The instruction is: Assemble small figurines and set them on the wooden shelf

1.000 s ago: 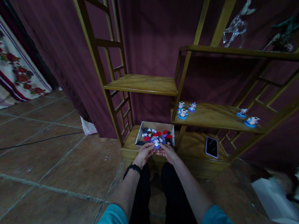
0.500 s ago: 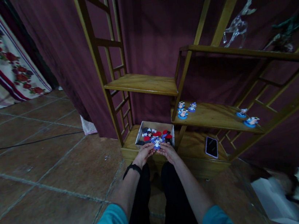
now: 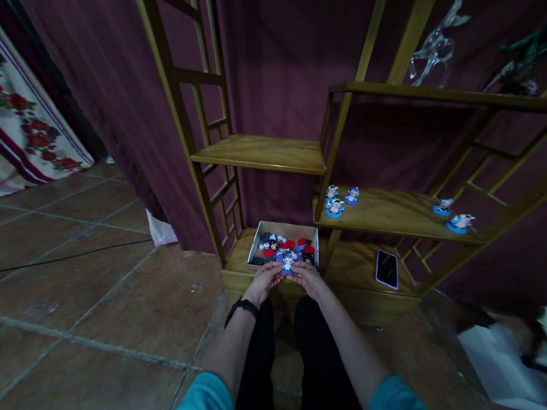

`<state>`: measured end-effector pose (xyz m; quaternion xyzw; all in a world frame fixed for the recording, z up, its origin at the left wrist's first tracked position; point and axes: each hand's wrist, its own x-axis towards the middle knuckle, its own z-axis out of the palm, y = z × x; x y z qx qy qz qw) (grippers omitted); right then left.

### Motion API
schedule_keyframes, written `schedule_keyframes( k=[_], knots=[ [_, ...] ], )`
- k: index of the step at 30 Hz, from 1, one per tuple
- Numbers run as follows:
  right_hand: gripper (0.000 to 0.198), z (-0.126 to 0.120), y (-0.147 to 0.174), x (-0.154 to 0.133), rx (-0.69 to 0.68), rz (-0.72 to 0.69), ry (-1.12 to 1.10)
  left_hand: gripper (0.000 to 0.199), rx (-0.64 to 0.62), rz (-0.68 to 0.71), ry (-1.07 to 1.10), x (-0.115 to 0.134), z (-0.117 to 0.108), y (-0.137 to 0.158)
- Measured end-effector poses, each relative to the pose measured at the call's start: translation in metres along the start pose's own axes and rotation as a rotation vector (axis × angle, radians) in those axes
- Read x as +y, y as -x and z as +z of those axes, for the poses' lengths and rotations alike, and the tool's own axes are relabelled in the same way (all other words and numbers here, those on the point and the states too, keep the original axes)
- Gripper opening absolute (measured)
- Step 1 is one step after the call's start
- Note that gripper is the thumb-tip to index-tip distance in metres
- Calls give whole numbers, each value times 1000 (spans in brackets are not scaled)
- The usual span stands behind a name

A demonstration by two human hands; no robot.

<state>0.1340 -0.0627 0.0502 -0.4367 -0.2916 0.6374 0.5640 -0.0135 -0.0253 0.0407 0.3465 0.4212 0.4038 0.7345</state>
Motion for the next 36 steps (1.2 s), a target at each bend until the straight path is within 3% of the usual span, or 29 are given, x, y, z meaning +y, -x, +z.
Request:
schedule_keyframes(
  k=[7,22,28,36],
  knots=[
    [20,0,2,0,-39,-27,4,20,2,3,-29,0,1,0],
    [19,1,-2,2,50,-3,-29,30,-17,20,-40,3,6,7],
    [23,-2,-5,4,35,-9,-14,41,-63,137,-160,-5,7,5],
    [25,-4,-9,8,39,-11,7,37,21,374,-390,-20,11,3]
  ],
)
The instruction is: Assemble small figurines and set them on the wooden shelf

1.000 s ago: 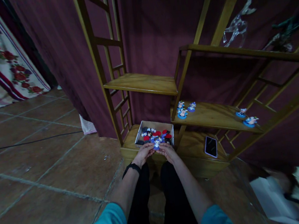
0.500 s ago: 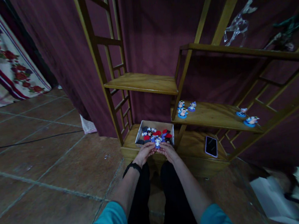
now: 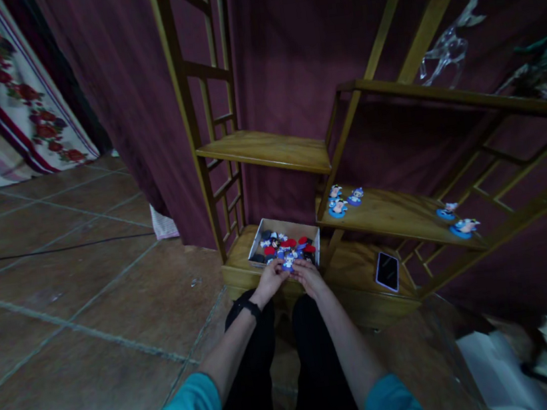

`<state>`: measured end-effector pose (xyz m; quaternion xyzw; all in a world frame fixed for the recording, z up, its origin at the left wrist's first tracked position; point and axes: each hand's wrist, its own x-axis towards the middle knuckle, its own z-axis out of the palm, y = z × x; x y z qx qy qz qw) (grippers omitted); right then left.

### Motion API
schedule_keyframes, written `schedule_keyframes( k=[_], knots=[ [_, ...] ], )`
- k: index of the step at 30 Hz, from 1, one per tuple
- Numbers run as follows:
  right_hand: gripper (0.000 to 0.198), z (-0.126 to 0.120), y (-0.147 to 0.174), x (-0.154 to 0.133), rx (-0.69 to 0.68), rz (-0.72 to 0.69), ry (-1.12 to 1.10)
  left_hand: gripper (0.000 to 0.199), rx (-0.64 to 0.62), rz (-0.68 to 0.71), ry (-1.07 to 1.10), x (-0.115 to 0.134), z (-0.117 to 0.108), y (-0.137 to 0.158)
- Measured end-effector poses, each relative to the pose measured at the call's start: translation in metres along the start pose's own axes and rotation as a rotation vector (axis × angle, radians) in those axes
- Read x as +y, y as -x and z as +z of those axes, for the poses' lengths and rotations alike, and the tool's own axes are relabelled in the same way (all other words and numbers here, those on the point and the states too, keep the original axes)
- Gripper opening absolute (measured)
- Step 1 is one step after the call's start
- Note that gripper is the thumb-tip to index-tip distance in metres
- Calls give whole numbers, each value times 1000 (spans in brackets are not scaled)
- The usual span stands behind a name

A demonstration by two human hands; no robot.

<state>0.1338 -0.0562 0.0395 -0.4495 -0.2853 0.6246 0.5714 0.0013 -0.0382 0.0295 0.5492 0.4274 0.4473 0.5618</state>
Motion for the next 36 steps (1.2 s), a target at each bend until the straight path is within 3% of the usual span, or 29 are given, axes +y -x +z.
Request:
schedule_keyframes(
  k=[8,12,24,36],
  knots=[
    [22,-2,-3,0,-49,40,15,37,28,214,-468,16,-4,14],
    [24,0,-3,-1,-51,28,-8,37,28,205,-559,31,-11,23],
    [30,1,-6,3,-66,10,46,50,-141,381,-1152,41,-13,32],
    [34,-1,-1,-1,-58,-14,47,54,-139,495,-1198,36,-12,38]
  ],
)
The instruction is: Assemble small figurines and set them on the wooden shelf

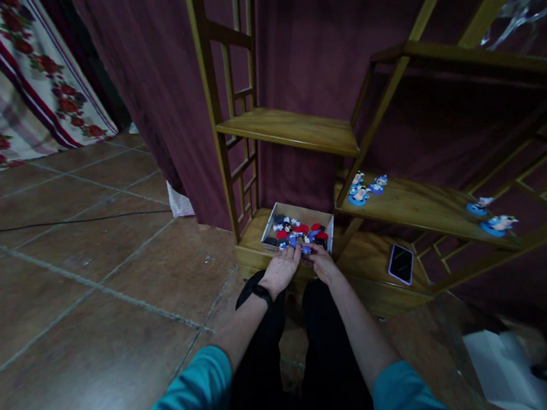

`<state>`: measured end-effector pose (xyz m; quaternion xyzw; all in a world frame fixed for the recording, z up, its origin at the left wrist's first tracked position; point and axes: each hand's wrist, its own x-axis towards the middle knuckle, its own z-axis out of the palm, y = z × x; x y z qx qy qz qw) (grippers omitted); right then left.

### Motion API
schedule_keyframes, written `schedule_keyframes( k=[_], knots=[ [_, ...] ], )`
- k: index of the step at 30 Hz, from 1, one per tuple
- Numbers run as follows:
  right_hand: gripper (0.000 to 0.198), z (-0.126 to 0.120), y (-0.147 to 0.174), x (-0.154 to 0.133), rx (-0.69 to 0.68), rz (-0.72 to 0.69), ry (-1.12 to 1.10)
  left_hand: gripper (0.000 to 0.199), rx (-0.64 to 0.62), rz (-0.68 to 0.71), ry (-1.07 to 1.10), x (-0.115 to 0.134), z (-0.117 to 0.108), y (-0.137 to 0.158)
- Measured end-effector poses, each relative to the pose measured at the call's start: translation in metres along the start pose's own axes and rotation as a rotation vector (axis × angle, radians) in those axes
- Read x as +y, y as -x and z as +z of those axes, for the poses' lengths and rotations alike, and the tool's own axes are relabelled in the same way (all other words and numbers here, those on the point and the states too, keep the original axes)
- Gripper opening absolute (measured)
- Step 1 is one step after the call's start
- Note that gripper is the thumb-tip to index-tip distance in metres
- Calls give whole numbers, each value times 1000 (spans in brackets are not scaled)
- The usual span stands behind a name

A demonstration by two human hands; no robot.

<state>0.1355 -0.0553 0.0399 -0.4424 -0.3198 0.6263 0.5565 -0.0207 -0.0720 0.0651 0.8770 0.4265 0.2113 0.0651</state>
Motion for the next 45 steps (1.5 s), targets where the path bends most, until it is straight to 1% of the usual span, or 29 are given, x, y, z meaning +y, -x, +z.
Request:
schedule_keyframes(
  k=[6,9,11,15,17,21,24,29,32,38,45],
  knots=[
    [33,-1,0,0,15,13,10,54,-15,-34,38,2,-2,1],
    [31,0,-1,0,5,24,-1,50,-42,-93,132,1,-4,0],
    [29,1,-1,0,-11,27,-15,48,-32,-153,254,0,-5,-1],
    [22,3,0,-1,-26,40,-26,43,105,-299,599,-7,0,-6],
    [22,4,1,-1,-9,42,-34,38,136,-343,715,-11,7,-9],
    [23,3,-2,0,30,78,-63,34,138,-459,847,-19,24,-18],
    [21,1,-6,1,51,94,-85,35,113,-517,1038,-22,33,-23],
    [19,-1,-7,2,46,105,-76,40,60,-575,1290,-26,33,-25],
    [20,0,-6,1,32,112,-73,42,38,-579,1348,-27,30,-25],
    [24,1,-5,1,36,126,-85,45,57,-625,1394,-27,28,-26],
    [27,2,1,0,13,83,-63,46,85,-640,1419,-25,26,-24]
  ],
)
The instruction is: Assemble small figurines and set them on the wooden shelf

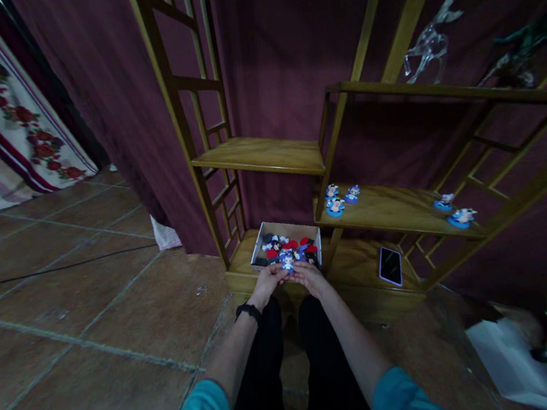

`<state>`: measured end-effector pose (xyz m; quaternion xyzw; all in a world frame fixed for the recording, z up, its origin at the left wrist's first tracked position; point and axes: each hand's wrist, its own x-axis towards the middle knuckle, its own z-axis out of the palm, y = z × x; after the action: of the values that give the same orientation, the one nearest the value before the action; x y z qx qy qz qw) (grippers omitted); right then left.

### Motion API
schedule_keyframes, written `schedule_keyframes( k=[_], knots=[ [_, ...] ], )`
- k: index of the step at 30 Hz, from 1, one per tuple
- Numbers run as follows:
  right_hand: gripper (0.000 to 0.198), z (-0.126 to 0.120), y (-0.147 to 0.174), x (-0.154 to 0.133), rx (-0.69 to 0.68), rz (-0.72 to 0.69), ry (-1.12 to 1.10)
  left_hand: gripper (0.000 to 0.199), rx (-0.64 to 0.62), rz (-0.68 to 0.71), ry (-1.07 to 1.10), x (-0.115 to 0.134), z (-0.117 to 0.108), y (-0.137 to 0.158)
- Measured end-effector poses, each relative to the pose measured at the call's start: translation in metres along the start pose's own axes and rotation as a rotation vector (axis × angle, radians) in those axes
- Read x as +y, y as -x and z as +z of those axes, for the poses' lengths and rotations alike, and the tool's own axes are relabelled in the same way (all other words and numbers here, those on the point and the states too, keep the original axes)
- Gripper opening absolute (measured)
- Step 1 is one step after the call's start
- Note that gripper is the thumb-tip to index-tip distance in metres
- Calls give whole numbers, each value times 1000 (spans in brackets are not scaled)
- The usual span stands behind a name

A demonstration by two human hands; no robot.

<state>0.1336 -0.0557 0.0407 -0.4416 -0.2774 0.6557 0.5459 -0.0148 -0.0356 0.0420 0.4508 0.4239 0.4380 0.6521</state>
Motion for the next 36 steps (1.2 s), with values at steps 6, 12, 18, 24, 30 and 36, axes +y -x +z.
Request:
schedule_keyframes(
  k=[6,12,18,24,30,36],
  knots=[
    [27,1,3,1,-46,-30,50,42,6,19,26,0,0,2],
    [29,0,3,1,-80,-45,94,36,3,0,63,0,-2,-1],
    [29,1,2,-2,-44,9,123,24,59,-12,57,-1,-2,-2],
    [23,2,4,0,-5,-12,129,19,52,-39,40,0,-3,-2],
    [20,0,-1,2,-9,15,156,16,55,-44,30,-2,-4,-4],
    [19,-1,-4,1,-12,45,160,19,51,-43,28,-1,-3,-3]
  ],
)
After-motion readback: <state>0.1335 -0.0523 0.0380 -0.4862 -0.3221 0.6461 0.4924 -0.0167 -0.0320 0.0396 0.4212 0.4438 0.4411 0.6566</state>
